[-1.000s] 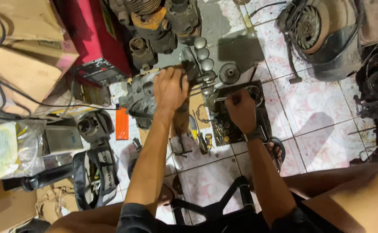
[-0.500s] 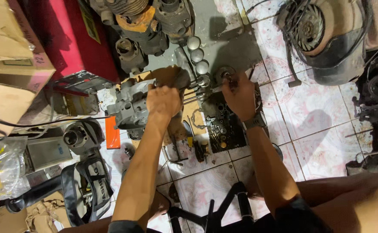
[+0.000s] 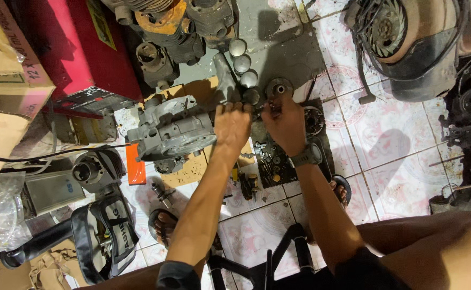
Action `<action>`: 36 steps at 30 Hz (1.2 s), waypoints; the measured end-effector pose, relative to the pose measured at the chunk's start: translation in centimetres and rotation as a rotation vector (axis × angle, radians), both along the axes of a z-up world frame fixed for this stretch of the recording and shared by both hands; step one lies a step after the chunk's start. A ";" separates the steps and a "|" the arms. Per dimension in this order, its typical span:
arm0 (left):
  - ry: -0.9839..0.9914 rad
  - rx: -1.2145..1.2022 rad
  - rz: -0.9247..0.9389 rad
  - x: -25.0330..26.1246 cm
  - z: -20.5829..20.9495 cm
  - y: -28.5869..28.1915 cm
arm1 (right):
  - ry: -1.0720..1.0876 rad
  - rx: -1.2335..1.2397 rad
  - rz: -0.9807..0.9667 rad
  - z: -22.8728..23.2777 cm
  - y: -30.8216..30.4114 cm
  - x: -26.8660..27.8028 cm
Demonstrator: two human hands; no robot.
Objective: The person sits on a stool and uses a wrench to tighten bolts on a disassembled engine block resting on a wooden board. They manipulate the engine components and tools with both hands, occasionally adjusting their grip on the wrench.
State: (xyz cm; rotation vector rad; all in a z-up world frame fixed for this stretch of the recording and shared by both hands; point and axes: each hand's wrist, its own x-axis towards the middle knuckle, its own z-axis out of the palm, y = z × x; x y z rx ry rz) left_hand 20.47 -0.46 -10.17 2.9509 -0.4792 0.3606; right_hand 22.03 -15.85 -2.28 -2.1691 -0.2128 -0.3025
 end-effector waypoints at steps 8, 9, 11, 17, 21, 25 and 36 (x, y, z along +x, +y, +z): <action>0.640 -0.298 0.268 0.5 0.7 0.0 | 0.038 0.044 -0.013 1.0 0.6 -1.4; 0.656 -0.401 0.276 0.7 2.5 0.3 | 0.029 0.050 -0.010 1.3 0.6 -1.4; 0.658 -0.406 0.283 0.6 2.1 0.6 | 0.048 0.017 -0.016 0.3 0.5 -1.3; 0.673 -0.417 0.320 0.5 1.0 0.5 | 0.050 0.011 -0.009 0.8 0.6 -2.8; 0.659 -0.430 0.326 0.7 2.7 0.3 | 0.088 -0.018 -0.099 0.6 0.7 -5.3; 0.642 -0.442 0.331 0.8 2.1 0.2 | 0.185 -0.014 -0.136 -4.9 0.2 -7.7; 0.641 -0.508 0.310 0.6 3.0 0.3 | 0.435 -0.076 -0.075 -13.9 -0.7 -5.2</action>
